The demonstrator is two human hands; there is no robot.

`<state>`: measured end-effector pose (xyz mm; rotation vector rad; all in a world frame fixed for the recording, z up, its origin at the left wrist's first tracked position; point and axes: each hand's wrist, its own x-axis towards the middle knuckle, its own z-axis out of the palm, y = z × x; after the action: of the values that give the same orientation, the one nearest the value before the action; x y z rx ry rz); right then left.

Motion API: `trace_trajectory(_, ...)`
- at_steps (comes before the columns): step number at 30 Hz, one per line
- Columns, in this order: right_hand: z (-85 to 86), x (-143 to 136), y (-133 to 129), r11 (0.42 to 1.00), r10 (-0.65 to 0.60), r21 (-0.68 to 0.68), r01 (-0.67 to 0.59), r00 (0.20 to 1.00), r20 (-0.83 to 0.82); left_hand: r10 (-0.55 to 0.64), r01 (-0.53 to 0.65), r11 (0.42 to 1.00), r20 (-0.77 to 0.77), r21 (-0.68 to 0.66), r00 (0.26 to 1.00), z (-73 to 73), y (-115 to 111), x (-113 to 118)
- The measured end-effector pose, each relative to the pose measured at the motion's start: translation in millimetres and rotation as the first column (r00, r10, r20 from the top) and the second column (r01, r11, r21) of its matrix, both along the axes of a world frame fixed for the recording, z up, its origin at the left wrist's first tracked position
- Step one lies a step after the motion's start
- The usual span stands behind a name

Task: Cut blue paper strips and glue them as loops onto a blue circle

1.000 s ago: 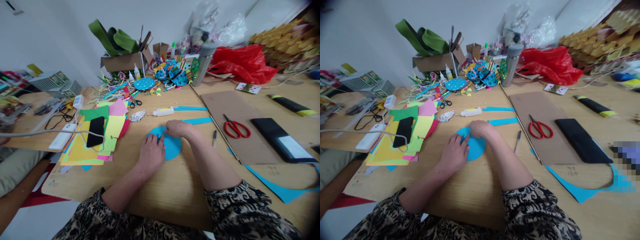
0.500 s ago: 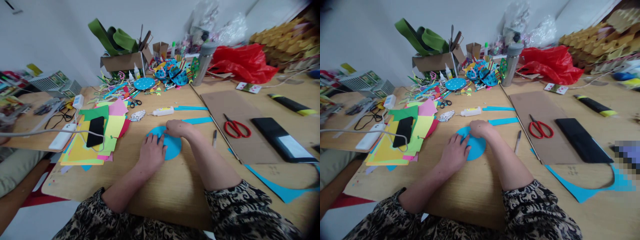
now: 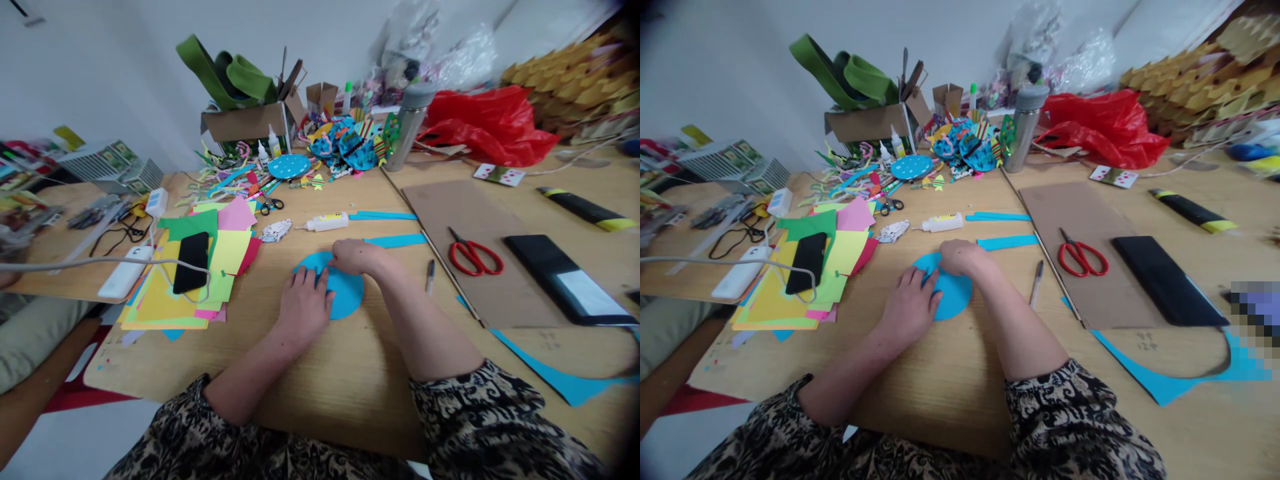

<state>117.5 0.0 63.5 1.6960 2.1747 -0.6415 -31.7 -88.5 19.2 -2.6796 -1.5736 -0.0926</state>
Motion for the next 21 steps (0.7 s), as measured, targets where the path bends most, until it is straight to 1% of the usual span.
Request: trace_trajectory(21, -0.1, -0.9, -0.9, 1.000, -0.001, 0.009, 0.001, 1.000, -0.011, 0.005, -0.005, 1.000, 0.005, -0.017, 1.000, -1.3, 0.2, 0.2)
